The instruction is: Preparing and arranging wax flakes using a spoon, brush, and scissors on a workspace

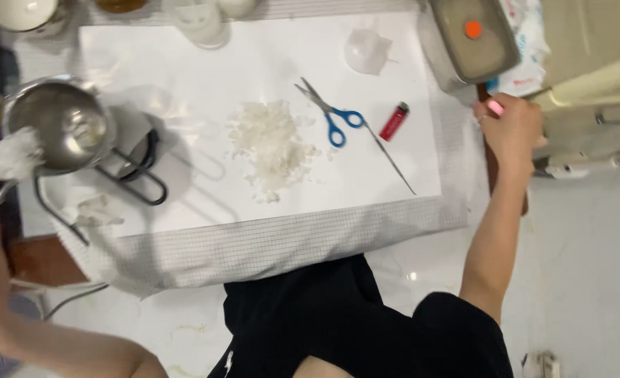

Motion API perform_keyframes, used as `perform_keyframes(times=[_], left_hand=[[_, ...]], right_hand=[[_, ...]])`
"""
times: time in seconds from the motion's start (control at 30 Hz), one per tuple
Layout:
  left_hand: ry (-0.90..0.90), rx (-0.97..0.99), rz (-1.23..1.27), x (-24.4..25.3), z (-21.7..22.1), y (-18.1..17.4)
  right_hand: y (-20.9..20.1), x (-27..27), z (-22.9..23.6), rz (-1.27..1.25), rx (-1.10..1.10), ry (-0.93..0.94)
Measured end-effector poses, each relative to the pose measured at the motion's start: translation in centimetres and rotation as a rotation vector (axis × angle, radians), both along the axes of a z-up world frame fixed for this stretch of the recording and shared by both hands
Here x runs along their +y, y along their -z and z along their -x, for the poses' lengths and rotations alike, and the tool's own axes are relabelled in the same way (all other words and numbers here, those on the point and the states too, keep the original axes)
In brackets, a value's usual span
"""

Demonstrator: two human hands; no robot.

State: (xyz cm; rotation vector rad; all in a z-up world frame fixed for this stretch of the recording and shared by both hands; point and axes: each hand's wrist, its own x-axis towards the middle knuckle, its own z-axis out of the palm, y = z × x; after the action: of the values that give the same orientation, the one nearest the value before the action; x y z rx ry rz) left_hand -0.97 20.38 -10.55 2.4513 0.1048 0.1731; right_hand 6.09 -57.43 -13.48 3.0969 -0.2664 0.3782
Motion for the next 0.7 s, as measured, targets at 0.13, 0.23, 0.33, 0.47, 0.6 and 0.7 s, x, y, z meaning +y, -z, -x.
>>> perform_keyframes(times=[0.13,0.23,0.33,0.47,0.6,0.7], left_hand=[[-0.183,-0.243,-0.011,-3.4,0.6,-3.9],[-0.228,-0.283,-0.131,-5.2,0.3,-6.7],[-0.155,-0.356,-0.132,-5.8,-0.1,-8.0],[-0.153,-0.414,-0.222,-6.1,-0.9,-7.3],[-0.182,-0.395,-0.386,-6.4,-2.4,-5.6],[-0.171,-0.372,-0.435,-6.4,-3.3,-5.3]], right_hand=[[-5.9,8.7,-0.7,-0.310,-0.017,-0.276],[-9.9,16.8,-1.1,-0.582,-0.001,-0.535],[-10.5,22.9,-2.7,-0.573,-0.048,-0.707],[-13.1,33.7,-4.2,-0.726,-0.073,-1.024],[-13.8,43.3,-5.6,-0.857,-0.036,-1.305],[-13.4,48.5,-6.1,-1.004,0.038,-1.411]])
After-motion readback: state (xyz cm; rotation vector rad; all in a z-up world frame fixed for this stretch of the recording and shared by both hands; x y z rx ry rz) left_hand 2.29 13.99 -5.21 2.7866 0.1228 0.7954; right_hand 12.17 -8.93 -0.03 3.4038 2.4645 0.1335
